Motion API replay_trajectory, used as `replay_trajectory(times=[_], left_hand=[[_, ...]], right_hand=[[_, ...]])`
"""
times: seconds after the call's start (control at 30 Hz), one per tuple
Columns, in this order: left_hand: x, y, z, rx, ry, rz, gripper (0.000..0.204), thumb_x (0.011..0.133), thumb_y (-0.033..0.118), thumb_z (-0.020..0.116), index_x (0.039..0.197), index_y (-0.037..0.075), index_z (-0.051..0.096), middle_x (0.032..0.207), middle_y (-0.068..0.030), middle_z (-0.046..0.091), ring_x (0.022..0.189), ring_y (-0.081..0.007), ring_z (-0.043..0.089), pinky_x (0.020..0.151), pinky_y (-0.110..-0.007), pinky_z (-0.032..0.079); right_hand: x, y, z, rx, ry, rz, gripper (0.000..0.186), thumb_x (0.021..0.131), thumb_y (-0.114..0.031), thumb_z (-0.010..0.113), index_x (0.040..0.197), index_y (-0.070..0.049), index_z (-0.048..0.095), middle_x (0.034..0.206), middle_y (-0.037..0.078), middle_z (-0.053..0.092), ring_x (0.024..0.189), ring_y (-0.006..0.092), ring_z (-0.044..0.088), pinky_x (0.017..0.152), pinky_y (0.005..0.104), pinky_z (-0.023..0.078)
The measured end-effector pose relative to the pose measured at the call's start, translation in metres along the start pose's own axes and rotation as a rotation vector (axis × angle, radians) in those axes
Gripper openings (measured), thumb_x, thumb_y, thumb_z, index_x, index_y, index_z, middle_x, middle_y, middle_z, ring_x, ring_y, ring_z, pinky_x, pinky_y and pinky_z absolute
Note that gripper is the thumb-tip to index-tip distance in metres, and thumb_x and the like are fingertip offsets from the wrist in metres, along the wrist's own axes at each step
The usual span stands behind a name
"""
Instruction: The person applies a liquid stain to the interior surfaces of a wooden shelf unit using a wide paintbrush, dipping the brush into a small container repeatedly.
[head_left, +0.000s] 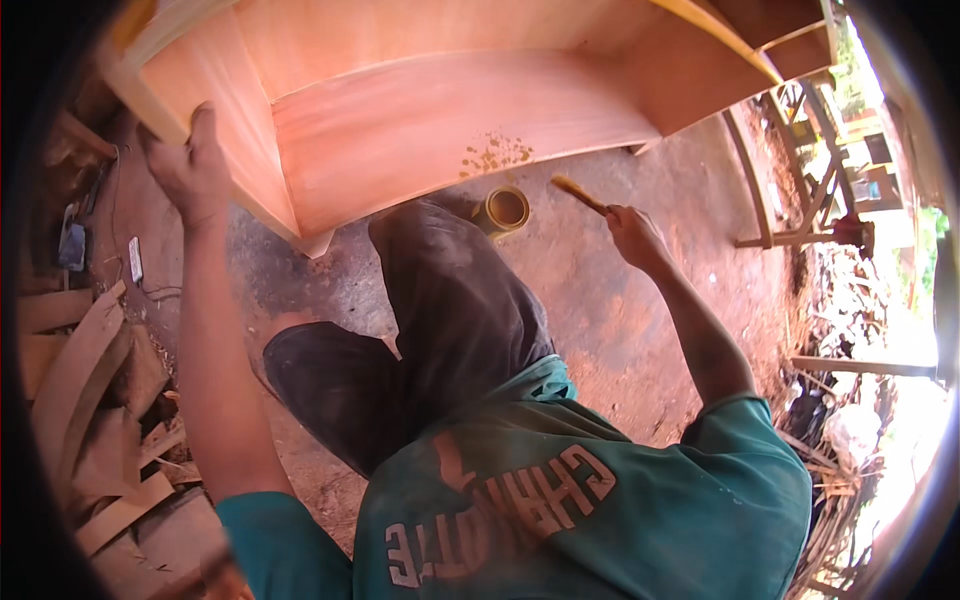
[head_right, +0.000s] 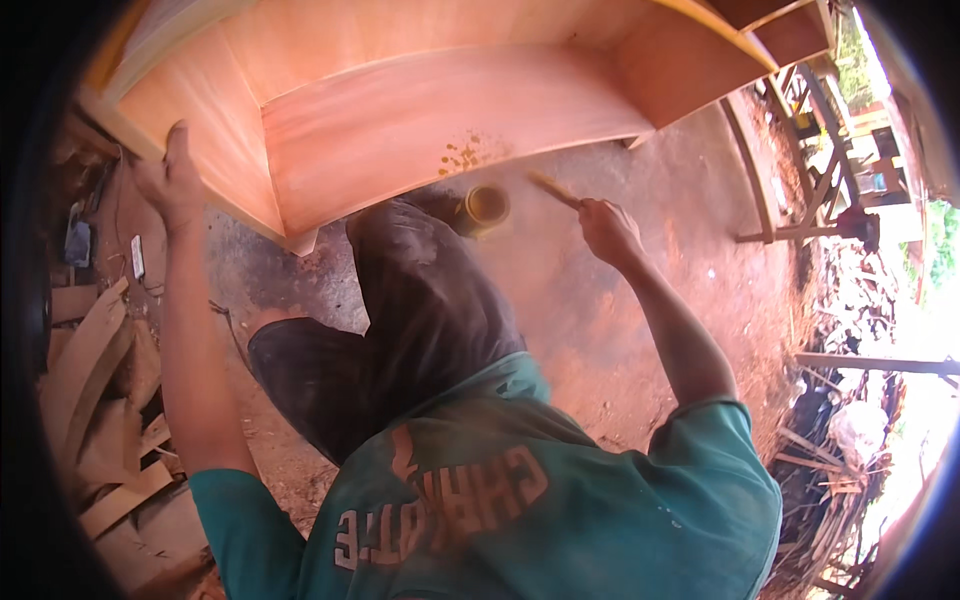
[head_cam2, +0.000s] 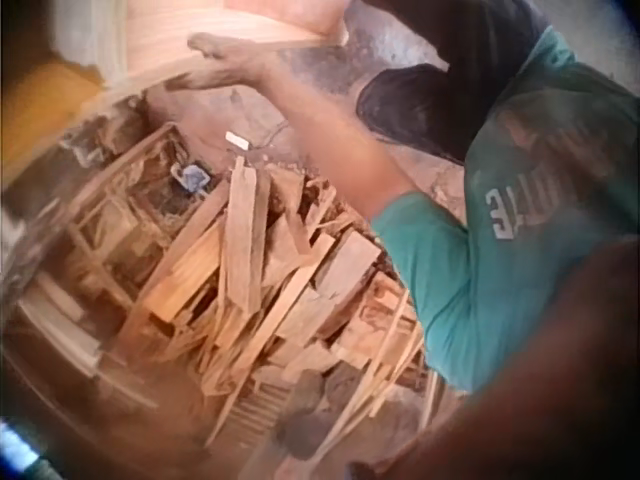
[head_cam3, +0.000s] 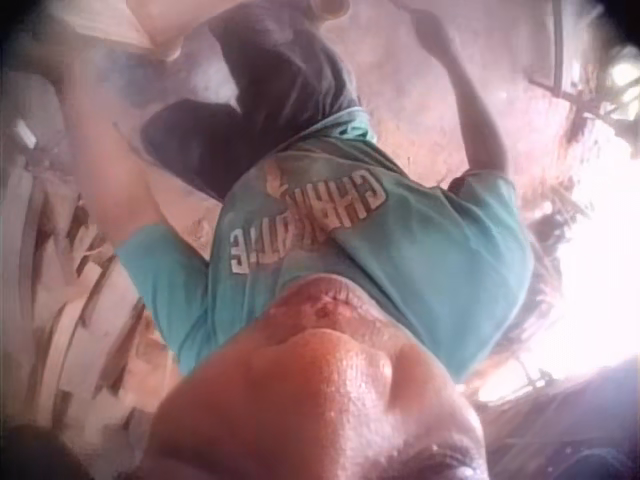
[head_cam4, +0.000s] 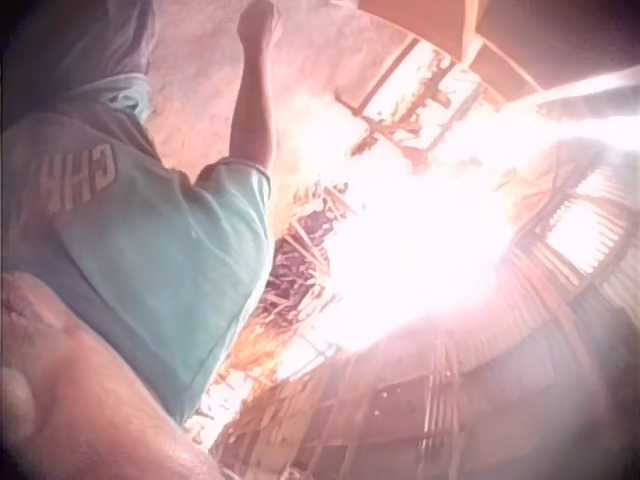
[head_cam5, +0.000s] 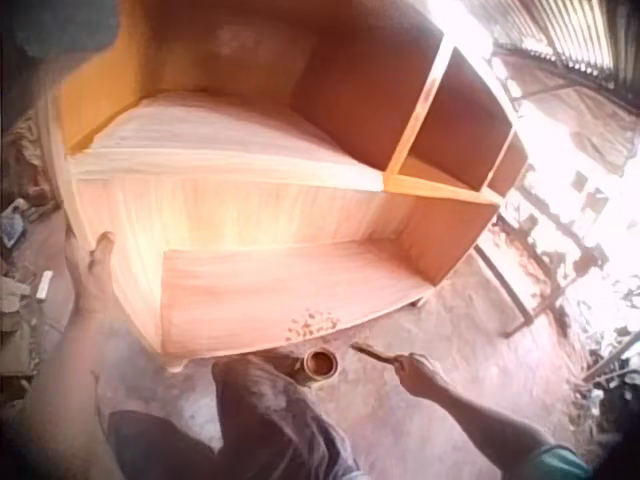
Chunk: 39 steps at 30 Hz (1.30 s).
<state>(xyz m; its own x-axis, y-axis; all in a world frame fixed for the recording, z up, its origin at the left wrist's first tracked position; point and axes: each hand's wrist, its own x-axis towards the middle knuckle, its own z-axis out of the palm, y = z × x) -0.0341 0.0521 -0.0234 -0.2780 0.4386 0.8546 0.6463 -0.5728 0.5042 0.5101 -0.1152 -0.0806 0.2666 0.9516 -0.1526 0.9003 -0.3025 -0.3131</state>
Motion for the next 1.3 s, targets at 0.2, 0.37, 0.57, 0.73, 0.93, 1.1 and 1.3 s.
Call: replay_trajectory(times=[0.2,0.37,0.57,0.73,0.93,1.1,1.3], left_hand=[[-0.003,-0.015,-0.007,-0.028,-0.051,-0.155,0.032,0.086,0.012,0.073,0.107,-0.011,0.065,0.101,-0.0224,0.071,0.086,-0.0303,0.069,0.079,-0.038,0.053],[-0.002,-0.004,-0.004,0.128,-0.079,-0.19,0.029,0.087,0.011,0.072,0.103,-0.012,0.067,0.102,-0.0178,0.072,0.088,-0.0257,0.068,0.079,-0.037,0.053],[-0.004,0.0,-0.005,-0.027,-0.004,-0.127,0.023,0.085,0.008,0.07,0.098,-0.011,0.067,0.093,-0.0174,0.072,0.081,-0.0268,0.067,0.076,-0.039,0.052],[-0.005,-0.009,-0.005,0.042,0.0,-0.134,0.026,0.086,0.007,0.07,0.102,-0.013,0.065,0.098,-0.0166,0.071,0.085,-0.0238,0.065,0.078,-0.037,0.053],[-0.007,0.019,0.013,0.003,-0.013,-0.294,0.028,0.088,0.01,0.07,0.099,-0.015,0.063,0.095,-0.0177,0.069,0.083,-0.0232,0.064,0.073,-0.037,0.053],[-0.032,-0.024,-0.033,0.149,-0.056,-0.355,0.045,0.092,0.016,0.071,0.125,-0.011,0.056,0.112,-0.0172,0.065,0.097,-0.0259,0.062,0.084,-0.041,0.053],[0.003,0.015,0.007,-0.144,-0.172,-0.334,0.062,0.09,0.002,0.061,0.142,-0.014,0.031,0.132,-0.0251,0.051,0.117,-0.0322,0.055,0.103,-0.041,0.044]], right_hand=[[0.051,-0.007,0.092,-0.41,-0.132,-0.281,0.023,0.092,-0.016,0.055,0.099,-0.007,0.075,0.106,0.022,0.068,0.097,0.0393,0.068,0.084,0.0507,0.054],[0.084,-0.013,0.134,-0.487,-0.163,-0.39,0.023,0.085,-0.009,0.055,0.095,-0.01,0.076,0.097,0.021,0.07,0.092,0.0374,0.07,0.075,0.0476,0.057],[0.079,-0.01,0.112,-0.474,-0.25,-0.341,0.022,0.084,-0.009,0.056,0.095,-0.009,0.076,0.098,0.021,0.069,0.093,0.0375,0.07,0.077,0.0473,0.056],[0.056,0.024,0.103,-0.449,-0.129,-0.33,0.021,0.087,-0.011,0.056,0.094,-0.011,0.076,0.102,0.021,0.069,0.094,0.0397,0.069,0.082,0.0494,0.055],[0.04,0.066,0.099,-0.06,-0.165,-0.023,0.024,0.092,-0.025,0.06,0.096,-0.009,0.077,0.078,0.016,0.07,0.073,0.0294,0.069,0.068,0.0447,0.052],[0.006,0.085,0.099,1.213,-0.3,0.364,0.019,0.096,-0.02,0.06,0.091,-0.004,0.067,0.061,-0.002,0.05,0.051,0.0104,0.048,0.046,0.0284,0.039],[-0.05,-0.092,-0.074,1.7,-0.317,-0.307,0.053,0.095,-0.032,0.067,0.129,0.007,0.054,0.081,0.002,0.056,0.068,0.0109,0.054,0.06,0.0274,0.046]])
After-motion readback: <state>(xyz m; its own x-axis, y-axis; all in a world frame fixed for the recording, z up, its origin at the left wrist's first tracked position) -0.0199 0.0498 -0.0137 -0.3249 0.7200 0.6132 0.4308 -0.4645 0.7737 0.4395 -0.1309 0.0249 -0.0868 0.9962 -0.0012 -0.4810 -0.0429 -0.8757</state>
